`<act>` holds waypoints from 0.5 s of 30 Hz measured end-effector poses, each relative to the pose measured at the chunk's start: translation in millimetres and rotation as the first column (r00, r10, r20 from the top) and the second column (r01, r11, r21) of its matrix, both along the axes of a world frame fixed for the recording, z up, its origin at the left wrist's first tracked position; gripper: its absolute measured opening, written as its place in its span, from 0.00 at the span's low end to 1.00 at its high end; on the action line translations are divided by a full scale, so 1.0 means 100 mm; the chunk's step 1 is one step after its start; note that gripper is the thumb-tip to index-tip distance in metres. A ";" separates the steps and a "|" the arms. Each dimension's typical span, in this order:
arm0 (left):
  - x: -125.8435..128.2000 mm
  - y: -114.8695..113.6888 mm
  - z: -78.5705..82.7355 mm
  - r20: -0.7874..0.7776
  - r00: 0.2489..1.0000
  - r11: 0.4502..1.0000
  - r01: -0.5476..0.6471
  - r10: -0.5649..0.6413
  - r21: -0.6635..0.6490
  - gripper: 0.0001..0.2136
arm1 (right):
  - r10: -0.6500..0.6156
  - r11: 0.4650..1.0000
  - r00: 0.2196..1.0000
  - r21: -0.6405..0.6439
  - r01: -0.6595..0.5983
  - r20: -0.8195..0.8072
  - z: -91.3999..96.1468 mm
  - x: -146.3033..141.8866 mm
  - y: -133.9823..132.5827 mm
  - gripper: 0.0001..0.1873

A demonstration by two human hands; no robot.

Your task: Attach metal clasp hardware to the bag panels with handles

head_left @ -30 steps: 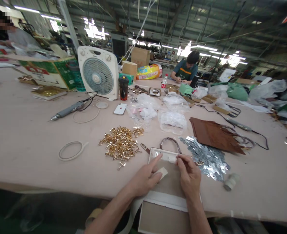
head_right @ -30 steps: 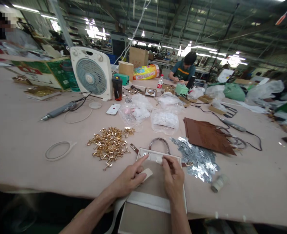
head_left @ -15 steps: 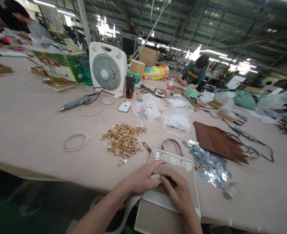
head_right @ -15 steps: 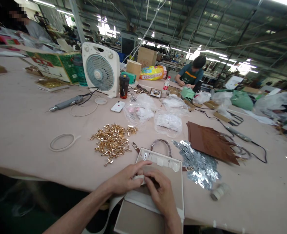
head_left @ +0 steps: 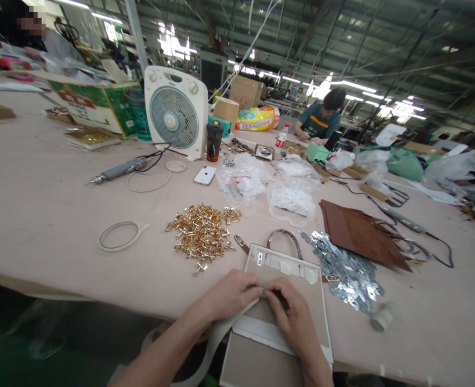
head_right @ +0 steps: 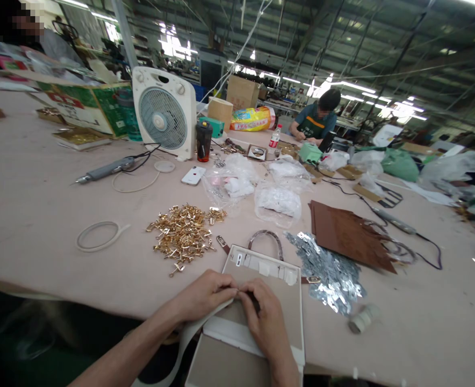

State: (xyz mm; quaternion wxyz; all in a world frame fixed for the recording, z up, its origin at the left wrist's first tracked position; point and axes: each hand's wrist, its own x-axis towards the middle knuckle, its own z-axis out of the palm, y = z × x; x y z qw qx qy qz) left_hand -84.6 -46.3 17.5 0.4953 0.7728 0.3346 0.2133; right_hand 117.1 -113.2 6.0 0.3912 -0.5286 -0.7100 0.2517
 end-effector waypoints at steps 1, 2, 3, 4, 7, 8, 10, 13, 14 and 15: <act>0.00 0.00 0.00 0.005 1.000 1.000 0.007 -0.007 -0.004 0.13 | 0.001 1.000 1.000 -0.001 -0.001 0.002 -0.01 0.00 0.00 0.08; 0.00 0.00 0.00 0.010 1.000 1.000 0.009 -0.009 -0.005 0.14 | -0.001 1.000 1.000 -0.001 0.001 0.003 -0.01 0.00 0.00 0.08; -0.01 0.00 0.00 0.014 1.000 1.000 0.009 -0.009 -0.006 0.14 | -0.001 1.000 1.000 -0.001 0.001 0.005 -0.01 0.00 0.00 0.07; -0.01 0.00 0.00 0.017 1.000 1.000 0.007 -0.007 -0.006 0.14 | 0.001 1.000 1.000 -0.002 -0.001 0.006 -0.02 0.01 0.00 0.07; 0.01 -0.01 0.01 0.016 1.000 1.000 -0.017 0.017 -0.008 0.13 | 0.013 1.000 1.000 -0.002 -0.013 0.013 -0.04 0.01 0.00 0.08; 0.01 -0.02 0.02 0.015 0.999 0.999 -0.031 0.031 -0.012 0.12 | 0.019 1.000 1.000 -0.002 -0.018 0.019 -0.05 0.02 0.00 0.08; 0.04 -0.03 0.02 0.015 0.998 0.997 -0.065 0.066 -0.027 0.11 | 0.019 1.000 0.999 0.004 -0.019 0.035 -0.07 0.02 0.00 0.08; 0.07 -0.04 0.01 0.021 0.994 0.992 -0.107 0.108 -0.064 0.10 | 0.004 0.999 0.998 0.043 -0.007 0.055 -0.09 0.00 0.00 0.09; 0.09 -0.04 0.00 0.025 0.992 0.989 -0.119 0.122 -0.084 0.10 | 0.000 0.998 0.998 0.070 -0.004 0.055 -0.09 -0.01 0.00 0.09; 0.10 -0.03 -0.01 0.032 0.990 0.985 -0.133 0.137 -0.113 0.10 | -0.001 0.995 0.999 0.103 -0.004 0.052 -0.10 -0.02 0.00 0.09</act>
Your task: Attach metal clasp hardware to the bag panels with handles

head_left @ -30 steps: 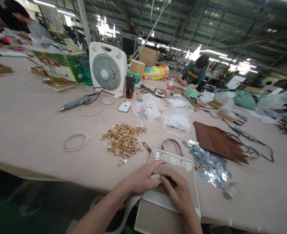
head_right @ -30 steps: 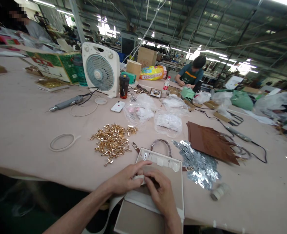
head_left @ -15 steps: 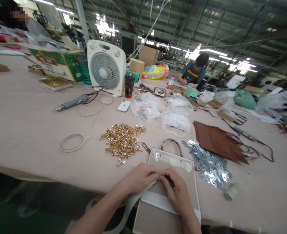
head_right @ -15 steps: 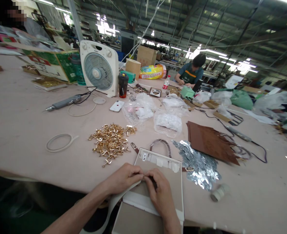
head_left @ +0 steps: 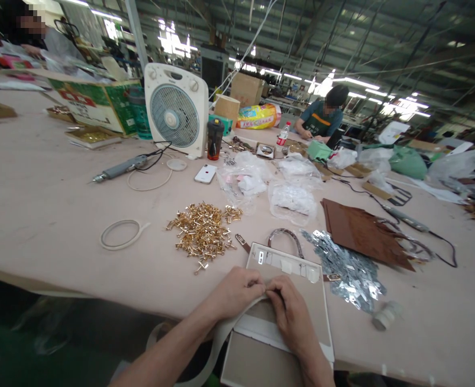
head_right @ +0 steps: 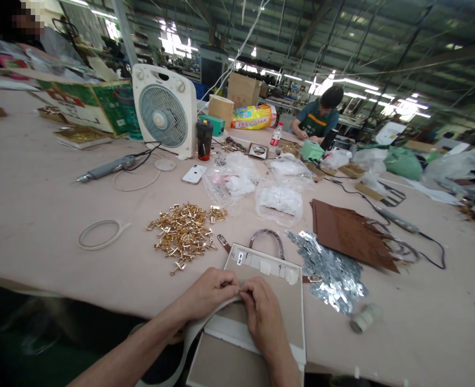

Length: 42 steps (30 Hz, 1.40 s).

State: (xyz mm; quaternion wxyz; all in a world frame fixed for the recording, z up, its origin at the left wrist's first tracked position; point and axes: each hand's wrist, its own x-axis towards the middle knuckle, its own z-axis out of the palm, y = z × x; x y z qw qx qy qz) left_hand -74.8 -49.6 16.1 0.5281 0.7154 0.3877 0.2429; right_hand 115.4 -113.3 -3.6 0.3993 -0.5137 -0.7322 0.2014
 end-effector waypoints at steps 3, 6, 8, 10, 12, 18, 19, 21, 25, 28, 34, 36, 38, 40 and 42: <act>0.03 0.03 -0.03 0.037 0.997 0.991 -0.056 0.061 -0.125 0.11 | 0.021 0.995 0.999 0.102 -0.018 -0.026 0.00 0.00 -0.03 0.08; 0.05 0.05 -0.05 0.071 0.990 0.977 -0.109 0.124 -0.181 0.11 | -0.039 0.984 0.985 0.163 0.067 -0.171 -0.02 0.08 -0.07 0.06; 0.05 0.03 -0.04 0.094 0.987 0.982 -0.118 0.133 -0.148 0.11 | -0.182 0.959 0.927 0.151 0.242 -0.328 -0.06 0.19 -0.08 0.03; 0.03 -0.01 -0.02 0.105 0.991 0.994 -0.078 0.087 -0.081 0.11 | -0.348 0.908 0.837 0.070 0.413 -0.422 -0.11 0.30 -0.07 0.06; 0.00 -0.05 0.00 0.097 0.995 1.000 0.000 -0.001 0.011 0.12 | -0.460 0.868 0.777 -0.033 0.495 -0.431 -0.16 0.37 -0.05 0.12; -0.05 -0.14 0.03 -0.008 0.983 0.946 0.181 -0.186 0.271 0.09 | -0.570 0.817 0.727 -0.164 0.553 -0.383 -0.17 0.38 0.00 0.22; -0.05 -0.15 0.02 -0.027 0.980 0.933 0.197 -0.198 0.301 0.09 | -0.576 0.813 0.730 -0.168 0.557 -0.368 -0.14 0.36 0.02 0.23; -0.05 -0.16 0.00 -0.057 0.974 0.913 0.224 -0.218 0.340 0.08 | -0.549 0.835 0.765 -0.175 0.522 -0.337 -0.04 0.32 0.09 0.23; -0.05 -0.17 -0.05 -0.072 0.976 0.909 0.218 -0.206 0.355 0.08 | -0.338 0.941 0.900 -0.131 0.313 -0.274 0.19 0.16 0.39 0.18; -0.05 -0.16 -0.06 -0.061 0.980 0.916 0.200 -0.191 0.349 0.08 | -0.234 0.970 0.957 -0.103 0.219 -0.171 0.25 0.03 0.61 0.15; -0.05 -0.14 -0.06 -0.025 0.979 0.915 0.199 -0.204 0.350 0.07 | -0.237 0.965 0.968 -0.134 0.225 -0.085 0.14 -0.10 0.72 0.16; -0.05 -0.13 -0.06 -0.019 0.977 0.918 0.206 -0.212 0.340 0.08 | -0.250 0.963 0.965 -0.123 0.239 -0.078 0.12 -0.13 0.72 0.15; -0.06 -0.13 -0.05 -0.024 0.974 0.920 0.220 -0.224 0.326 0.08 | -0.257 0.961 0.964 -0.119 0.248 -0.064 0.12 -0.16 0.72 0.15; -0.06 -0.13 -0.04 -0.035 0.973 0.921 0.229 -0.230 0.314 0.08 | -0.260 0.961 0.965 -0.115 0.253 -0.045 0.12 -0.18 0.73 0.14; -0.07 -0.13 -0.03 -0.045 0.972 0.923 0.234 -0.232 0.306 0.08 | -0.266 0.960 0.964 -0.102 0.262 -0.025 0.11 -0.19 0.74 0.13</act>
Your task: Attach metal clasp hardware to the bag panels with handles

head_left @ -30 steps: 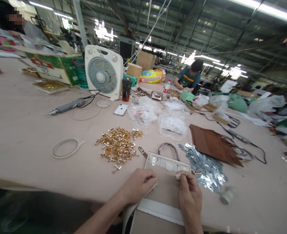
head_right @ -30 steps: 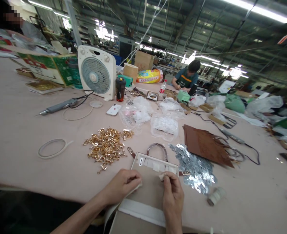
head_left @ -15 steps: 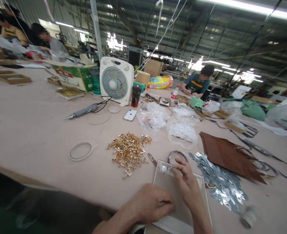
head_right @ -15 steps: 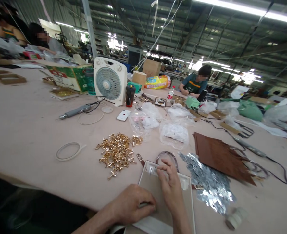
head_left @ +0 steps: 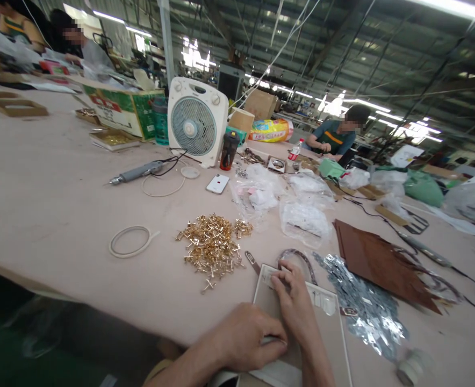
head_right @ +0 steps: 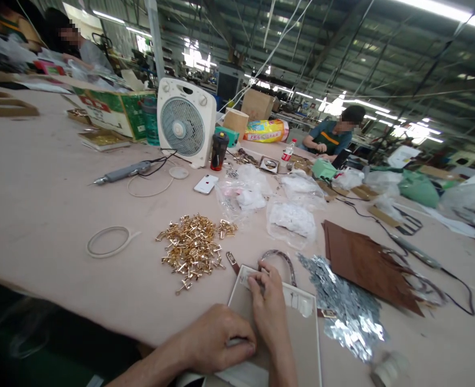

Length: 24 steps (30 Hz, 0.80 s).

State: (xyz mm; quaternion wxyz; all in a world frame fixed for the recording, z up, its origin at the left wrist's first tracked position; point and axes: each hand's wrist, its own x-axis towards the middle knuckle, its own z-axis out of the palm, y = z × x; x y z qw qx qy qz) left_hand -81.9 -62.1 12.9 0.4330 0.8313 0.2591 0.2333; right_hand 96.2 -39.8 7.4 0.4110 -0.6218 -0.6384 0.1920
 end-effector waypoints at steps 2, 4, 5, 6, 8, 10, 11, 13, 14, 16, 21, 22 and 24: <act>-0.01 0.00 0.01 -0.009 1.000 1.000 -0.003 0.003 0.003 0.08 | -0.009 1.000 1.000 0.018 0.008 0.021 -0.02 -0.01 0.01 0.13; -0.01 0.00 0.01 -0.012 1.000 1.000 -0.006 0.006 0.008 0.08 | -0.011 0.999 0.999 0.034 0.009 0.045 -0.04 -0.01 0.01 0.13; -0.01 -0.01 0.01 -0.011 1.000 1.000 -0.009 0.009 0.010 0.08 | -0.008 0.999 0.998 0.038 0.005 0.060 -0.05 -0.01 0.01 0.13; -0.01 -0.01 0.01 -0.009 1.000 1.000 -0.012 0.012 0.012 0.07 | -0.004 0.999 0.997 0.040 0.001 0.076 -0.07 -0.01 0.01 0.13; -0.01 -0.01 0.01 -0.002 1.000 1.000 -0.019 0.019 0.013 0.07 | 0.000 0.999 0.994 0.050 -0.006 0.110 -0.10 0.00 0.01 0.12; -0.01 -0.01 0.01 0.002 1.000 1.000 -0.026 0.026 0.017 0.06 | -0.001 0.998 0.990 0.070 -0.009 0.140 -0.13 0.01 0.01 0.11; -0.01 -0.01 0.01 0.002 1.000 0.999 -0.026 0.026 0.020 0.06 | -0.001 0.997 0.988 0.080 -0.011 0.154 -0.14 0.02 0.01 0.11; 0.00 -0.01 0.02 0.006 1.000 0.999 -0.021 0.021 0.025 0.06 | -0.007 0.996 0.984 0.091 -0.010 0.179 -0.16 0.04 0.02 0.13; 0.00 -0.01 0.03 0.009 1.000 1.000 -0.019 0.019 0.024 0.06 | -0.015 0.996 0.981 0.091 -0.002 0.191 -0.17 0.04 0.03 0.15; 0.00 -0.01 0.05 0.015 1.000 1.000 -0.014 0.014 0.016 0.07 | -0.040 0.996 0.976 0.089 0.021 0.214 -0.18 0.05 0.05 0.21; -0.01 -0.01 0.07 0.024 1.000 1.000 -0.003 0.003 -0.011 0.07 | -0.064 0.993 0.963 0.110 0.036 0.261 -0.17 0.00 0.10 0.15; -0.01 -0.01 0.06 0.031 1.000 1.000 -0.004 0.005 -0.019 0.07 | -0.076 0.991 0.961 0.123 0.045 0.267 -0.16 -0.01 0.11 0.15; 0.00 -0.01 0.05 0.045 0.999 0.999 -0.006 0.008 -0.039 0.08 | -0.111 0.987 0.954 0.144 0.073 0.280 -0.16 -0.03 0.12 0.16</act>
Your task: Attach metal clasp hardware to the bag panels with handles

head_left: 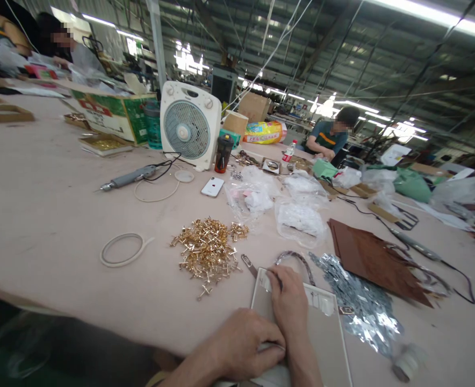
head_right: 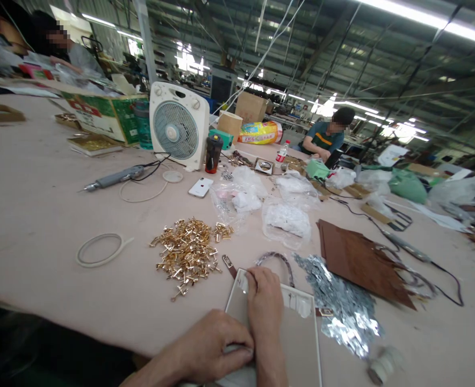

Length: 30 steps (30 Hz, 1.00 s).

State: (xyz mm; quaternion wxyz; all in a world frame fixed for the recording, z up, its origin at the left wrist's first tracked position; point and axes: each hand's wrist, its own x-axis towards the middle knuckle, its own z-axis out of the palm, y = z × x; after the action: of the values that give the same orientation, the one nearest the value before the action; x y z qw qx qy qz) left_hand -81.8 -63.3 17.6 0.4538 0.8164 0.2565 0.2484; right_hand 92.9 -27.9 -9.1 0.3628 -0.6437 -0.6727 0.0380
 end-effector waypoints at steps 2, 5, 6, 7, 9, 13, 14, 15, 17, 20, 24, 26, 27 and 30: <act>0.01 0.00 -0.01 0.017 1.000 1.000 -0.004 0.004 -0.029 0.08 | -0.024 1.000 1.000 0.005 0.024 0.014 -0.01 -0.01 0.01 0.16; 0.02 0.00 -0.01 0.082 0.996 0.990 -0.016 0.027 -0.138 0.08 | -0.035 0.999 0.999 0.018 0.035 -0.024 -0.02 0.00 0.01 0.15; 0.02 0.01 0.00 0.119 0.992 0.979 -0.024 0.049 -0.203 0.08 | -0.034 0.999 0.997 0.035 0.036 -0.070 -0.02 0.01 0.01 0.15; 0.02 0.02 0.00 0.165 0.983 0.960 -0.035 0.083 -0.279 0.09 | -0.033 0.997 0.990 0.059 0.042 -0.136 -0.01 0.02 -0.01 0.16; 0.00 0.04 0.01 0.267 0.947 0.901 -0.049 0.180 -0.432 0.13 | -0.050 0.991 0.948 0.104 0.087 -0.315 0.04 0.06 -0.07 0.18; -0.02 0.07 -0.05 0.413 0.818 0.745 -0.028 0.400 -0.666 0.20 | -0.176 0.972 0.786 0.024 0.235 -0.593 0.22 0.08 -0.33 0.24; -0.02 0.08 -0.07 0.446 0.774 0.711 -0.008 0.450 -0.703 0.20 | -0.184 0.975 0.766 -0.013 0.224 -0.616 0.26 0.06 -0.42 0.24; -0.02 0.08 -0.09 0.484 0.723 0.685 0.020 0.493 -0.729 0.19 | -0.168 0.982 0.756 -0.042 0.183 -0.632 0.30 0.02 -0.50 0.24; -0.01 0.09 -0.11 0.556 0.614 0.649 0.091 0.560 -0.755 0.18 | -0.073 0.997 0.737 -0.069 0.036 -0.672 0.36 -0.10 -0.67 0.24; -0.02 0.09 -0.08 0.596 0.523 0.600 0.187 0.610 -0.778 0.13 | 0.057 0.987 0.684 -0.061 -0.147 -0.727 0.40 -0.37 -0.84 0.23; -0.11 0.07 -0.01 0.600 0.520 0.546 0.275 0.608 -0.791 0.16 | 0.102 0.985 0.658 -0.018 -0.172 -0.746 0.42 -0.69 -0.93 0.23; -0.17 0.04 0.03 0.574 0.553 0.517 0.277 0.603 -0.810 0.21 | 0.129 0.983 0.667 0.007 -0.182 -0.734 0.48 -0.81 -0.95 0.23; -0.21 0.01 0.05 0.564 0.565 0.507 0.275 0.602 -0.817 0.22 | 0.145 0.981 0.678 0.018 -0.191 -0.721 0.51 -0.85 -0.96 0.22; -0.31 -0.05 0.10 0.564 0.547 0.516 0.258 0.619 -0.817 0.18 | 0.198 0.972 0.703 0.045 -0.230 -0.683 0.61 -0.96 -1.00 0.17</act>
State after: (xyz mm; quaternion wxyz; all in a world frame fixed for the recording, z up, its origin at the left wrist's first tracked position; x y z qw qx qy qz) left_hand -113.1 -68.2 27.7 0.8124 0.2416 0.1988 0.4920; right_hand -2.8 -127.6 51.7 0.5635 -0.5099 -0.5612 0.3280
